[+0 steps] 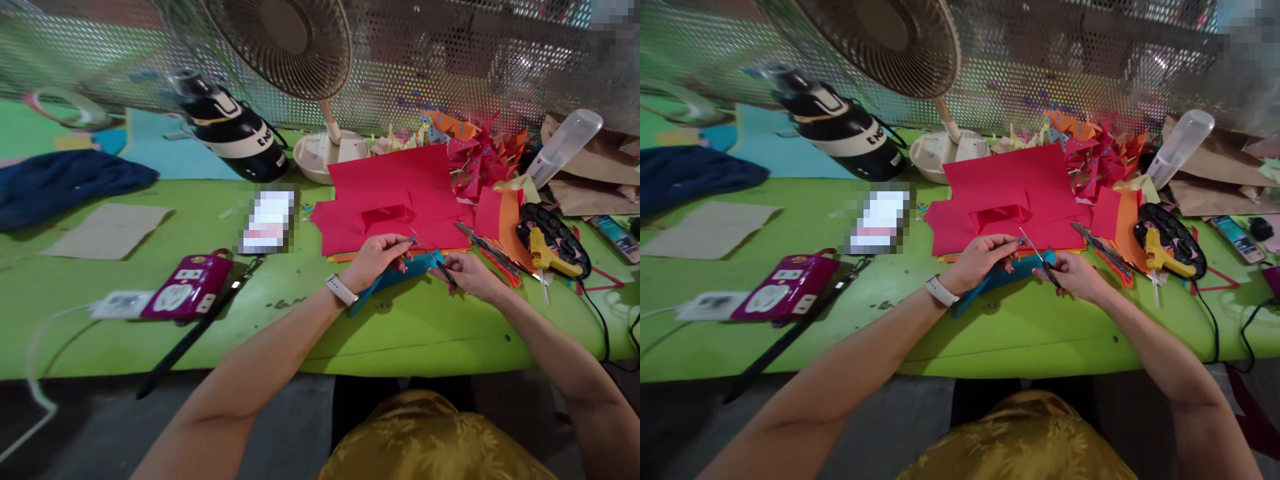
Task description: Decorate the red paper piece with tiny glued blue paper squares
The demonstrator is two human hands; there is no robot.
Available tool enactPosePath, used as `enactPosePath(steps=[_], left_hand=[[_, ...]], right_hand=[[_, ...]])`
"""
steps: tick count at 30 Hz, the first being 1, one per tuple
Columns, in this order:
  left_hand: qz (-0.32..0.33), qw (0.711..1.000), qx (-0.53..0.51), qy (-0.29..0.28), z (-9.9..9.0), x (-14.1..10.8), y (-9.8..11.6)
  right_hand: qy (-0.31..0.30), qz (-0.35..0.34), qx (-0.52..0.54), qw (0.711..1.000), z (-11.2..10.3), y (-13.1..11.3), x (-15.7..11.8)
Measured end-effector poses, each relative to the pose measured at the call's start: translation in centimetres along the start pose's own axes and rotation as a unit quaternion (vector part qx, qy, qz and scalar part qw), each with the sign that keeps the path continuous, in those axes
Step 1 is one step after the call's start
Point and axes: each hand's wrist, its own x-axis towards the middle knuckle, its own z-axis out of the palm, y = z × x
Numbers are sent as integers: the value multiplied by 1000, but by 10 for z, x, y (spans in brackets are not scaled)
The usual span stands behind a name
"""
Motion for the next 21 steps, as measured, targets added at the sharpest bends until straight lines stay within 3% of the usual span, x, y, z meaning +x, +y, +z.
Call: enactPosePath(steps=[7,21], left_hand=[[0,999,-33,23,-2,2,-1],[-7,999,-40,17,-1,0,2]], right_hand=[[-4,-2,16,1000,1,-5,-3],[-15,-14,-9,1000,1,-3,-4]])
